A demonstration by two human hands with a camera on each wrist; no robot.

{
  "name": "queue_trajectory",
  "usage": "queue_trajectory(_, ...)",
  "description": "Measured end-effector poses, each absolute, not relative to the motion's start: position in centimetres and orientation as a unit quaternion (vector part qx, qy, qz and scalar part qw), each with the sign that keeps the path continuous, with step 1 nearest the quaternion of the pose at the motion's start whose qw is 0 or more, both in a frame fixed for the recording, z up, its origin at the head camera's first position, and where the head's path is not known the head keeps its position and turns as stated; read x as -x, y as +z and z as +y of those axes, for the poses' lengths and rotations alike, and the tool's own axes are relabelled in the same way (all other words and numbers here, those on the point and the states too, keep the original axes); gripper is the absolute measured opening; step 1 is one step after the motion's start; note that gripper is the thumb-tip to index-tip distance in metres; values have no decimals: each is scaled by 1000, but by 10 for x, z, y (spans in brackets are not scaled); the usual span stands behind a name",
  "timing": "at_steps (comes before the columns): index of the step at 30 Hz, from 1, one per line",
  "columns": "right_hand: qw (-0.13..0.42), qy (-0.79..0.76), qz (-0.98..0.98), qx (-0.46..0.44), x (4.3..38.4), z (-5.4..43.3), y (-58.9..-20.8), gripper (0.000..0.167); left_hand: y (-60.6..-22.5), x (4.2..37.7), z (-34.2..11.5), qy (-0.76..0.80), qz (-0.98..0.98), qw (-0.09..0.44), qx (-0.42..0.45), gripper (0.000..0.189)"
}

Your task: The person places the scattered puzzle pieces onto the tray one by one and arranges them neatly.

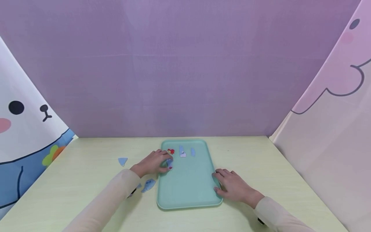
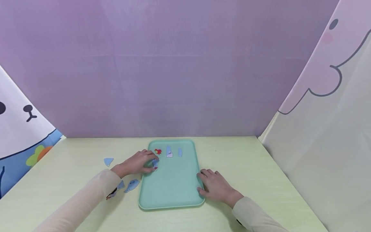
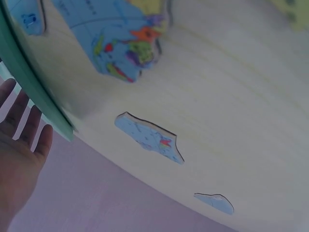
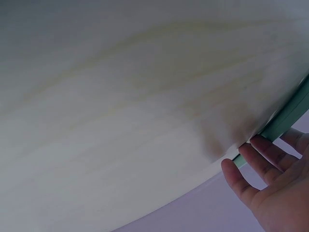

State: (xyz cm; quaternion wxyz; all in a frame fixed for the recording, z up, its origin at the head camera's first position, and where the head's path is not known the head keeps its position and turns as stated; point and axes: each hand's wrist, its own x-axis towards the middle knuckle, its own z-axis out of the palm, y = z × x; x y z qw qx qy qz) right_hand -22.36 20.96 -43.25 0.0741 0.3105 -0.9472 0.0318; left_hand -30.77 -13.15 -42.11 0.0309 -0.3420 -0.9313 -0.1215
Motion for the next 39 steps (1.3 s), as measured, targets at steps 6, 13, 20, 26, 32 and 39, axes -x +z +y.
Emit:
queue_trajectory(6,74,35,-947,-309,223,210,-433,49,-416,304,-135,-126,-928,40,347,42)
queue_trajectory(13,75,32,-947,-310,223,211,-434,49,-411,299,-142,-123,-926,61,351,42)
queue_trajectory(20,82,35,-946,-311,224,213,-435,49,-409,296,-156,-134,-926,71,347,39)
queue_trajectory(26,81,36,-946,-311,223,212,-435,49,-412,292,-173,-114,-930,81,340,38)
queue_trajectory(32,84,39,-945,-313,223,210,-434,48,-415,285,-190,-100,-937,76,326,40)
queue_trajectory(39,93,34,-943,-317,223,208,-434,48,-414,277,-210,-90,-941,77,318,41)
